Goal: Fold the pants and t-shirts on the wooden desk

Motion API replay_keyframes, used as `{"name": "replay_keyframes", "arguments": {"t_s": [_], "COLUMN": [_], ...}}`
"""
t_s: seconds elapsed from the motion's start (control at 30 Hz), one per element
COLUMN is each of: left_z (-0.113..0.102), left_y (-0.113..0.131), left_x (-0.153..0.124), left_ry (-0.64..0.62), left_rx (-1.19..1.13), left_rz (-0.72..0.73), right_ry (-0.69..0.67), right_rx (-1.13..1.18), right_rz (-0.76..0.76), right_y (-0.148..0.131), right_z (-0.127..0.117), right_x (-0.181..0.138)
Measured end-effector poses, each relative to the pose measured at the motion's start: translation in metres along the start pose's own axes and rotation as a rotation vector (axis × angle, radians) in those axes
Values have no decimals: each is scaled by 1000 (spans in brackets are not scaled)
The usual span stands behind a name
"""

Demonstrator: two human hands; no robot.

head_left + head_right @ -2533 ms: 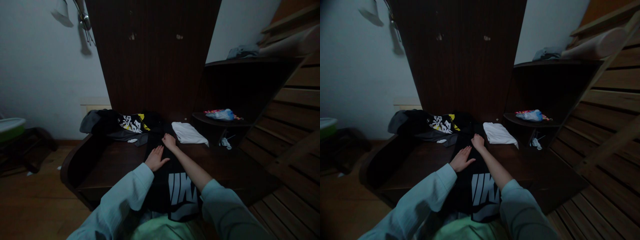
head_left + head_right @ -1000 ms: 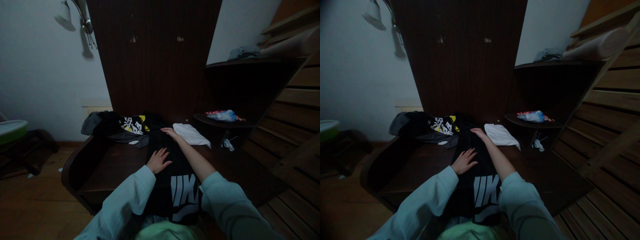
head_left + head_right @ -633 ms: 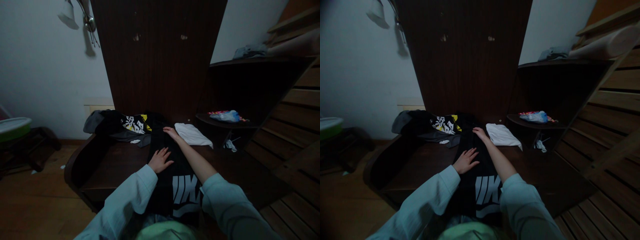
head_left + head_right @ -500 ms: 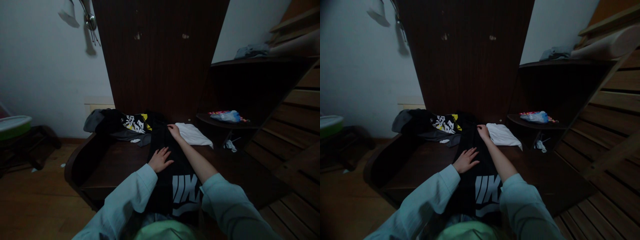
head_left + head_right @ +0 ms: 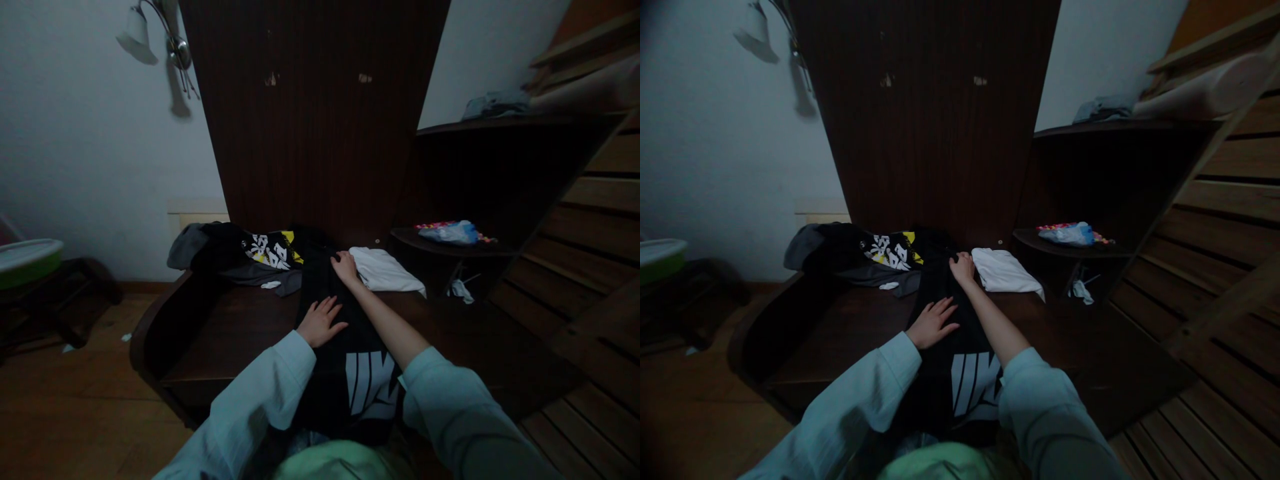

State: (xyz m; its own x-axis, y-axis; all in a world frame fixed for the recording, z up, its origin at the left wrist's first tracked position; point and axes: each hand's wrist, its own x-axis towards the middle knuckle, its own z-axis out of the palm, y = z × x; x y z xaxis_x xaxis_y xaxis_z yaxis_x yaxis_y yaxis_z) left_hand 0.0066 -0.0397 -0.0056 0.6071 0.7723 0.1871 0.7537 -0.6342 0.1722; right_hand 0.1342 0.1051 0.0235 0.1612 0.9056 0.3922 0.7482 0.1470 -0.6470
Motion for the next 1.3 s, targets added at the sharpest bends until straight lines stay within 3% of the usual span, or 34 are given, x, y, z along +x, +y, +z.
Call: {"name": "replay_keyframes", "arguments": {"t_s": [0.2, 0.47, 0.63, 0.7, 0.87, 1.07, 1.3], "left_z": [0, 1, -2, -1, 0, -3, -12], "left_y": [-1, 2, 4, 3, 1, -1, -13], "left_x": [-1, -2, -2, -2, -1, 0, 3], "left_ry": [0, -2, -32, -24, 12, 32, 198], "left_rx": [1, 12, 10, 7, -25, -109, -100], "left_rz": [4, -7, -12, -8, 7, 9, -217], "right_ry": [-25, -292, -150, -104, -131, -151, -236], "right_rx": [116, 350, 496, 477, 384, 337, 133], "right_rz": [-58, -60, 69, 106, 89, 35, -126], "right_y": [6, 22, 20, 23, 31, 20, 10], "right_z": [-1, 15, 15, 12, 7, 3, -8], "right_x": [5, -11, -14, -21, -50, -66, -71]}}
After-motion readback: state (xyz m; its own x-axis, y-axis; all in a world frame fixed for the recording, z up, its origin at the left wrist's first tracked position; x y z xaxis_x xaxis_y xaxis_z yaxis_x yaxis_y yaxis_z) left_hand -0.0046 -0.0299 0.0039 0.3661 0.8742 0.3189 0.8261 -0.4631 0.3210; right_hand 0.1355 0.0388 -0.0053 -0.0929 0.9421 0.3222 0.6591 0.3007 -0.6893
